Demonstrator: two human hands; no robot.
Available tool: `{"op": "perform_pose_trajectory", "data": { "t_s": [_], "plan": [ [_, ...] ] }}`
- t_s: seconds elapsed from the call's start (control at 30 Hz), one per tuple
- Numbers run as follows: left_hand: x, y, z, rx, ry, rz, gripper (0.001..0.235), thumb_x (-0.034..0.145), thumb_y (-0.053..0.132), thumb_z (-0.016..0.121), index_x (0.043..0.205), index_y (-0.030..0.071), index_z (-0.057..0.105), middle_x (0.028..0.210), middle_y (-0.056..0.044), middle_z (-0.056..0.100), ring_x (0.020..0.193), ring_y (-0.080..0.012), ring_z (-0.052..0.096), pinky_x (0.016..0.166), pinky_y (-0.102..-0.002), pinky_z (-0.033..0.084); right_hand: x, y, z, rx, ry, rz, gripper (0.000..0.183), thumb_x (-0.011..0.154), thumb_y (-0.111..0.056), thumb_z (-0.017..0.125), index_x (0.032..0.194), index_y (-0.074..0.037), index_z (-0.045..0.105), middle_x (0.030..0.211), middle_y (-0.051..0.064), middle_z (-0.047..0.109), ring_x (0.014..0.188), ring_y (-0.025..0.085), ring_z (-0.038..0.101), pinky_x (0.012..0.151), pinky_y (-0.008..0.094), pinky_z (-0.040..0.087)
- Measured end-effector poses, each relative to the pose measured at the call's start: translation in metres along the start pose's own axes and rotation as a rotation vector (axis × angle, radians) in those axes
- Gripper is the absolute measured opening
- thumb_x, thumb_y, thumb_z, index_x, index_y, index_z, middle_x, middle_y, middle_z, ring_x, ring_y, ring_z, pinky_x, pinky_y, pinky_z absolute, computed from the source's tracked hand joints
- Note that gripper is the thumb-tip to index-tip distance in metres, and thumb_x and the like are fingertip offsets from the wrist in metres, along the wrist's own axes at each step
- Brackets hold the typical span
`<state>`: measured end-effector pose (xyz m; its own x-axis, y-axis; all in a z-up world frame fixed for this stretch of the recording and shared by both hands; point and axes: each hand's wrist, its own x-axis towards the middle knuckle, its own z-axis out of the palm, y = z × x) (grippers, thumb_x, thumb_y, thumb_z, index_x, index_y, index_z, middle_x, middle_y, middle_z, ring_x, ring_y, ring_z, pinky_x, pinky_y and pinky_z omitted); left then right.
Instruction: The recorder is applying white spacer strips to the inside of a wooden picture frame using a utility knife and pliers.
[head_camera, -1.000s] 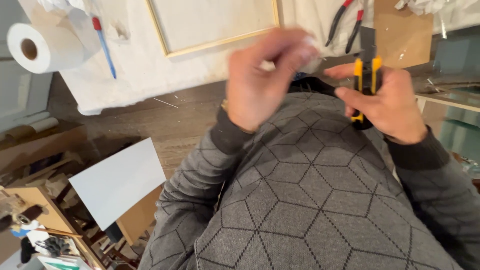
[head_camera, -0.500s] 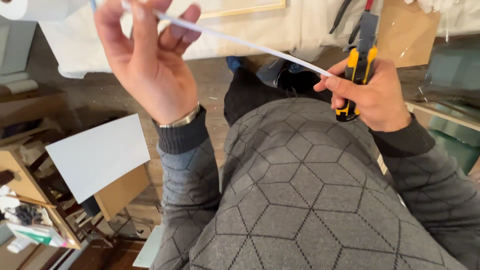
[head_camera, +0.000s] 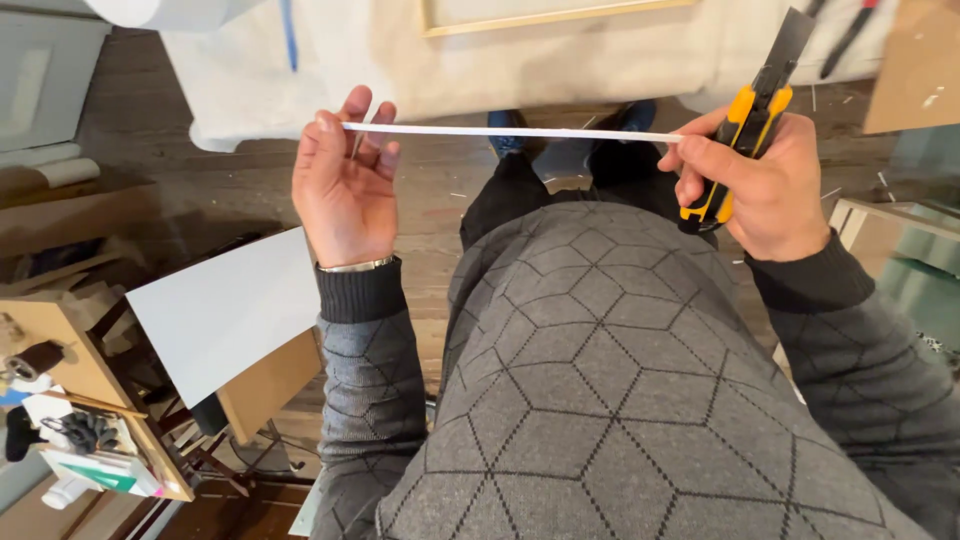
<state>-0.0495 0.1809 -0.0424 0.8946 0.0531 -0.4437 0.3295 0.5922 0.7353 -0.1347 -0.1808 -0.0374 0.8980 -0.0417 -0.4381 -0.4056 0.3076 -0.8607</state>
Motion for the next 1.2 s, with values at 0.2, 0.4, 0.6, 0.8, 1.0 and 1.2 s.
{"op": "perform_pose_trajectory", "data": {
  "t_s": [0.2,0.4,0.6,0.8,1.0,1.2],
  "plan": [
    [0.014,0.007,-0.041,0.292,0.187,0.418,0.013,0.108,0.02,0.066,0.113,0.009,0.061,0.136,-0.011,0.067,0.11,-0.0216,0.06,0.095,-0.038,0.051,0.0,0.003,0.051,-0.192,0.048,-0.054,0.011,0.104,-0.004,0.07,0.105,0.008,0.071,0.086,0.013,0.07,0.069,0.013,0.066,0.066,0.028,0.055],
    [-0.037,0.04,0.063,1.318,-0.4,0.858,0.053,0.093,0.023,0.078,0.138,0.012,0.054,0.136,-0.009,0.062,0.125,-0.0301,0.06,0.11,-0.041,0.046,-0.005,-0.018,0.088,-0.509,-0.009,-0.064,0.012,0.098,-0.007,0.073,0.103,0.004,0.074,0.086,0.006,0.072,0.071,0.009,0.065,0.064,0.024,0.052],
    [-0.04,-0.007,0.088,1.307,-0.766,0.501,0.052,0.099,0.019,0.074,0.146,0.012,0.055,0.098,-0.004,0.078,0.089,-0.0242,0.073,0.083,-0.036,0.057,-0.012,-0.032,0.072,-0.591,-0.109,-0.236,0.017,0.1,-0.005,0.073,0.114,0.002,0.067,0.085,0.008,0.072,0.07,0.009,0.064,0.066,0.023,0.052],
    [-0.043,-0.014,0.098,0.816,-0.803,0.204,0.026,0.107,0.008,0.066,0.132,0.008,0.069,0.109,-0.005,0.079,0.091,-0.0133,0.077,0.077,-0.026,0.06,-0.027,-0.054,0.054,-0.353,-0.133,-0.304,0.039,0.11,-0.016,0.053,0.144,-0.004,0.039,0.099,0.007,0.069,0.074,0.008,0.068,0.068,0.023,0.057],
    [-0.046,-0.033,0.113,0.653,-0.81,0.273,0.014,0.104,0.005,0.073,0.118,0.005,0.073,0.104,-0.006,0.075,0.094,-0.014,0.073,0.085,-0.024,0.058,-0.041,-0.064,0.039,-0.786,-0.156,-0.408,0.02,0.113,-0.013,0.054,0.13,-0.002,0.05,0.097,0.009,0.067,0.075,0.014,0.066,0.068,0.027,0.055],
    [-0.049,-0.032,0.127,0.682,-0.834,0.393,0.013,0.103,0.005,0.074,0.116,0.006,0.073,0.109,-0.005,0.072,0.095,-0.0145,0.072,0.084,-0.025,0.059,-0.036,-0.098,0.054,-1.162,-0.196,-0.655,0.006,0.099,-0.006,0.068,0.102,-0.001,0.066,0.077,0.01,0.06,0.064,0.028,0.061,0.057,0.037,0.047]
  ]
}}
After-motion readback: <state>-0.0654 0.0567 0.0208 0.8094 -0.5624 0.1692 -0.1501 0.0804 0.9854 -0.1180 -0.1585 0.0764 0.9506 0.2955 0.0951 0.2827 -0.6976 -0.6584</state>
